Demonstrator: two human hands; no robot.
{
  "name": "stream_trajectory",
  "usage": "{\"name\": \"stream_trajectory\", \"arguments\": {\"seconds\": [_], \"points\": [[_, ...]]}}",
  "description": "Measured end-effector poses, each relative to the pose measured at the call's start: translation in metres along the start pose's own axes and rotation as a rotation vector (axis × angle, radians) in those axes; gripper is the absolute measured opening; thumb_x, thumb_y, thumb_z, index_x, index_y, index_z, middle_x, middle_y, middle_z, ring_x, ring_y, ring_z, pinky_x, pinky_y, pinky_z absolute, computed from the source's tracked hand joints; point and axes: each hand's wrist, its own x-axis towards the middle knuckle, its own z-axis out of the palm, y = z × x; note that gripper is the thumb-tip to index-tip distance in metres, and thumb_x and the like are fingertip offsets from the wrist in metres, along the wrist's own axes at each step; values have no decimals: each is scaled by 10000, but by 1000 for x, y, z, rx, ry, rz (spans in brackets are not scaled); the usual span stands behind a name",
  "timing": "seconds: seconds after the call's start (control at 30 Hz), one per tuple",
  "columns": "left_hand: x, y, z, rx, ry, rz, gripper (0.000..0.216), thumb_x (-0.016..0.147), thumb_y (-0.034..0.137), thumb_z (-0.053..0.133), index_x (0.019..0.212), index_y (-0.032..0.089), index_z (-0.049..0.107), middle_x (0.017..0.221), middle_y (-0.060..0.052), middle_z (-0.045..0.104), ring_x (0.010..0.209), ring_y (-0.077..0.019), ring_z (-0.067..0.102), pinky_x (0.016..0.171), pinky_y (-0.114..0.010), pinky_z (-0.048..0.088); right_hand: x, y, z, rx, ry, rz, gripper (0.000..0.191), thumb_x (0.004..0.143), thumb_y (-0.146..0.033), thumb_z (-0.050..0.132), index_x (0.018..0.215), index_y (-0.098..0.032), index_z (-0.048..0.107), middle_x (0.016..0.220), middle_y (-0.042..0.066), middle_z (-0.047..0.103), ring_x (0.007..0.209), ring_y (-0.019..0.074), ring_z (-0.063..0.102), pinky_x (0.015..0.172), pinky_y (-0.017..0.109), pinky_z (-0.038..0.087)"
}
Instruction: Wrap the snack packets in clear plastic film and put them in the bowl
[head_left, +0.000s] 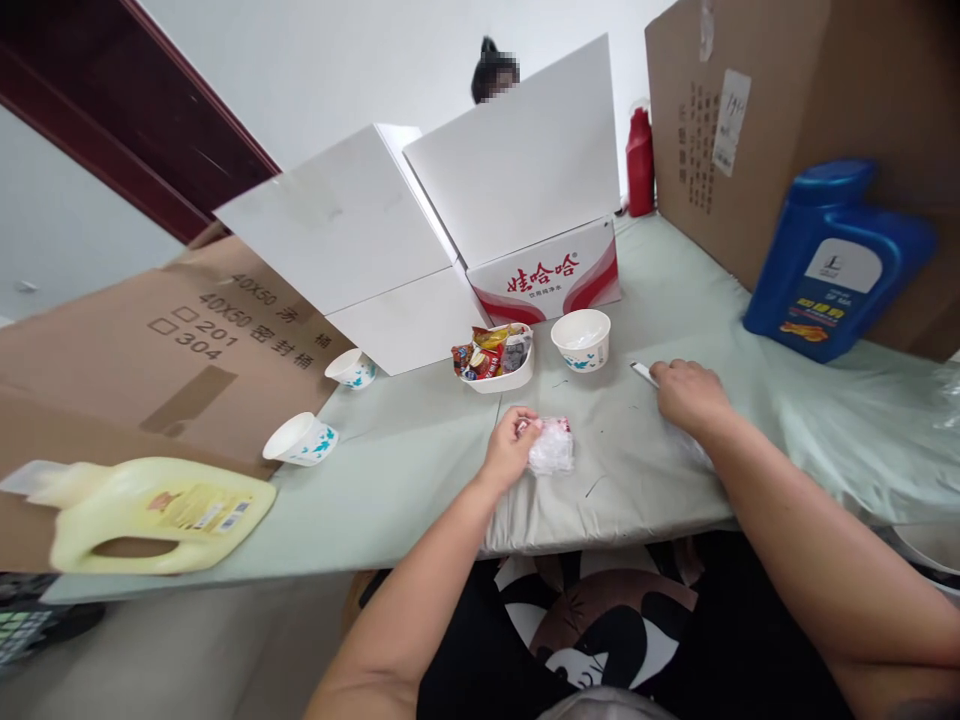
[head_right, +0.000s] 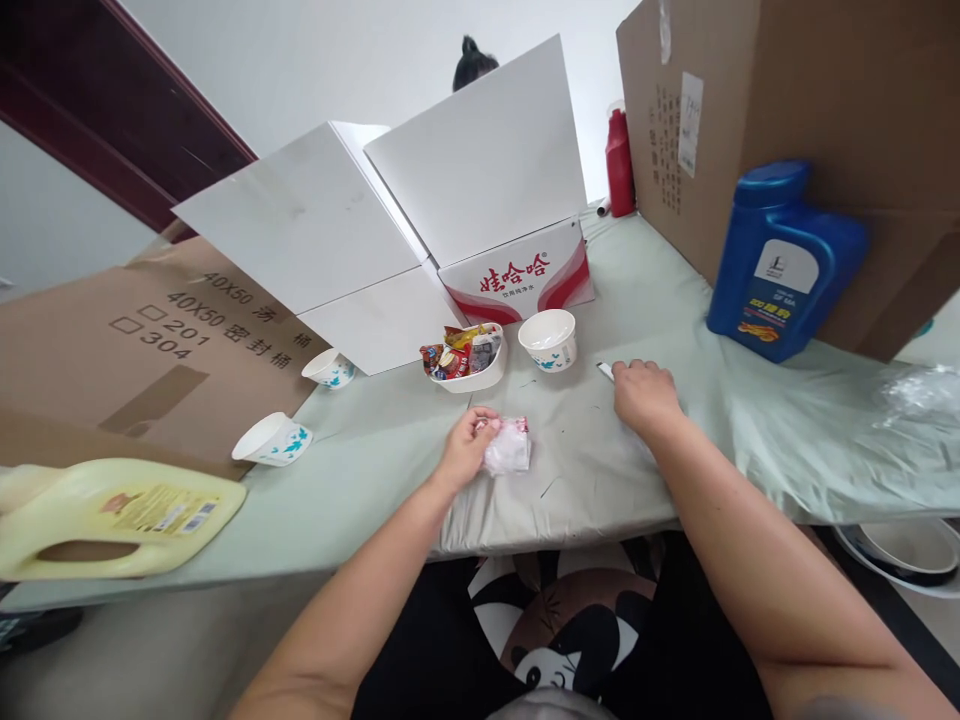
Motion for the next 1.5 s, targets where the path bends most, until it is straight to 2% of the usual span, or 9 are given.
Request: {"name": "stream_trajectory", "arguments": {"seconds": [0.17,0.33,0.67,0.87,1.03,1.13,1.3,1.4,1.5], "points": [[-4,-1,16,-66,151,97,346,918,485,436,894,193,621,939,-80,633,939,-212,578,890,-360,454,-24,-28,-9,258,124,-401,378,894,-132,394,1221,-157,582,1152,133,586,891,205,600,754,291,426],[-11,-7,4,-125,174,133,497,984,508,236,957,182,611,924,-87,636,891,-192,603,834,-338,480,-54,-68,-14,224,80,-723,407,862,-82,400,1181,-199,623,1077,93,614,771,163,609,665,266,410],[-14,7,-2,-10,-73,307,551,719,605,693,1081,194,638,1109,-118,604,1083,-261,555,958,-406,450,-23,-16,-20,-25,-15,-272,291,873,-119,435,1032,-147,677,981,143,655,949,279,602,778,370,433],[-10,-4,-2,-327,155,26,258,905,430,514,868,188,597,848,-47,641,815,-176,618,781,-305,493,-42,-74,-3,347,228,-584,345,938,-329,506,1220,-151,594,1197,151,608,1115,279,541,954,432,442],[-8,-13,-1,-389,210,-60,204,887,393,522,871,192,549,829,-27,644,783,-156,627,738,-273,505,-49,-110,2,313,112,-826,518,830,-266,671,1317,-177,520,1250,149,563,1112,271,534,924,409,456],[-5,-20,0,-338,289,-115,121,864,307,520,917,199,539,818,-12,630,726,-140,620,694,-257,502,-41,-100,-7,223,-14,-807,216,870,-126,532,1025,-182,672,1000,95,624,937,220,582,801,330,465],[-1,-28,-15,-238,447,-197,176,817,158,452,954,207,552,919,-47,620,858,-176,622,786,-316,492,-27,-45,-22,187,-37,-691,214,784,-68,514,887,-172,670,948,90,624,954,231,566,848,334,438],[-4,-19,-31,-24,596,-82,247,804,124,452,997,215,575,1096,-90,599,1100,-226,551,938,-379,432,-27,-26,-24,163,-2,-622,219,720,-67,539,870,-179,651,996,98,635,1015,265,553,895,376,429],[-8,-5,-38,216,445,215,278,892,209,426,1123,204,580,1126,-109,623,1140,-249,535,975,-412,406,-33,-33,-21,311,183,-582,194,813,-134,510,969,-177,618,1087,117,627,1048,265,560,899,389,447]]}}
